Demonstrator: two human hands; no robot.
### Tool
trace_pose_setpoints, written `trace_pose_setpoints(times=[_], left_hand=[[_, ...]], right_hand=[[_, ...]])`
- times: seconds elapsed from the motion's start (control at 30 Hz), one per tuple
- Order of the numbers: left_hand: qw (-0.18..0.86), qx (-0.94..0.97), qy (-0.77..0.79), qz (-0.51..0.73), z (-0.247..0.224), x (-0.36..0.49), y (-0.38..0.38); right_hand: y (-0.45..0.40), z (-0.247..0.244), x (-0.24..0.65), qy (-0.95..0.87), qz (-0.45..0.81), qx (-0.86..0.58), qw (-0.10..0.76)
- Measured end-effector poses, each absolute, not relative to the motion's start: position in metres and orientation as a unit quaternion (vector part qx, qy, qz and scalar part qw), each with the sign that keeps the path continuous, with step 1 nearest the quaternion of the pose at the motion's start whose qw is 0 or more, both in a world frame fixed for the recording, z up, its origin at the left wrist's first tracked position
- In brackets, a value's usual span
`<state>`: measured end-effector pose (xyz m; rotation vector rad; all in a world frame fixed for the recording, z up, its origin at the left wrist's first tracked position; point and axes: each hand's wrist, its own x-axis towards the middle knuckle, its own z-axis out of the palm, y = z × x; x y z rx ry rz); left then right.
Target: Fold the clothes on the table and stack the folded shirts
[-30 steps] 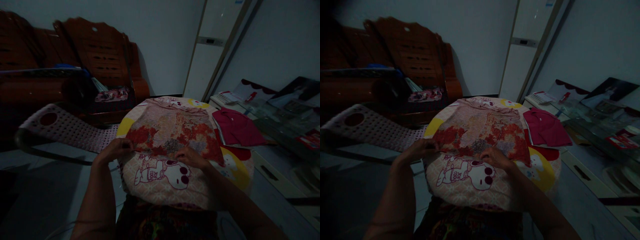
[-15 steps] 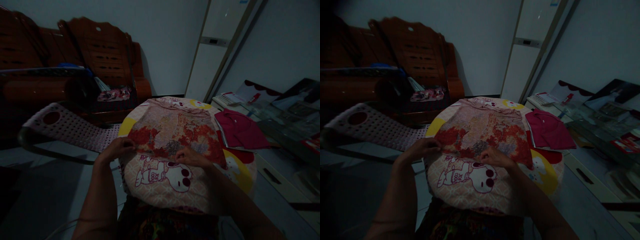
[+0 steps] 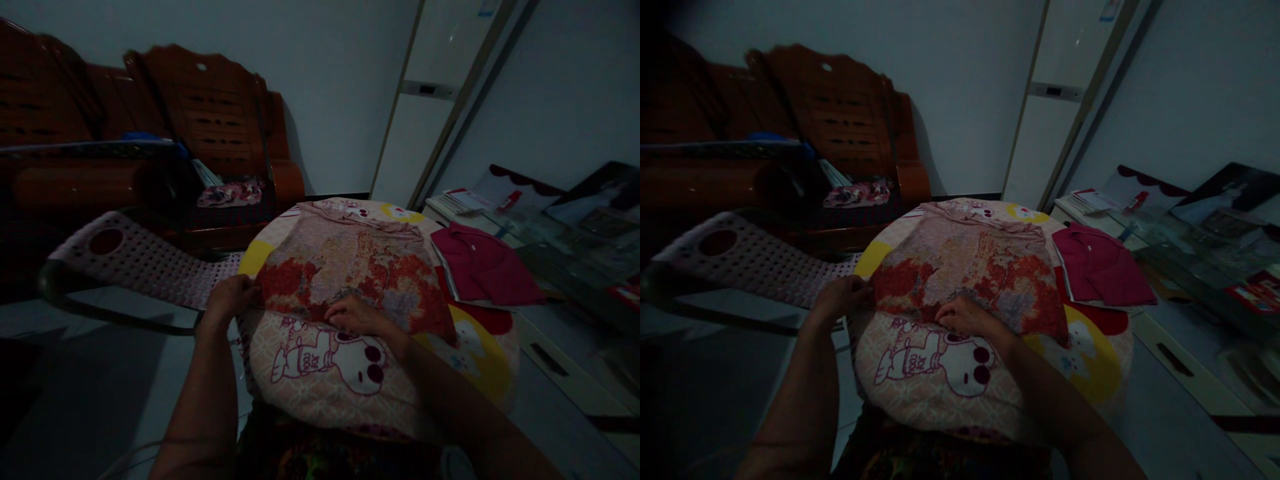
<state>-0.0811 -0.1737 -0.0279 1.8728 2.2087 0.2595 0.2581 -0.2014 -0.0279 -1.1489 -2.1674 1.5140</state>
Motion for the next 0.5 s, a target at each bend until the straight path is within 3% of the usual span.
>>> trace_pose_setpoints(times=[0.2, 0.33, 0.5], left_hand=[[0.110, 0.620, 0.739, 0.242, -0.010, -0.059, -0.171], [0.178, 0.669, 0.650, 0.313, 0.003, -0.019, -0.172], [0.315, 0.792, 0.466, 0.238, 0.013, 0.030, -0.174]], right_hand=[[-0.201, -0.035, 0.256, -0.706, 0.547, -0.410, 0.183], [-0.195, -0.045, 0.252, -0.615, 0.600, -0.433, 0.273], [-0.184, -0.041, 0.245, -0.537, 0.629, -0.416, 0.379]])
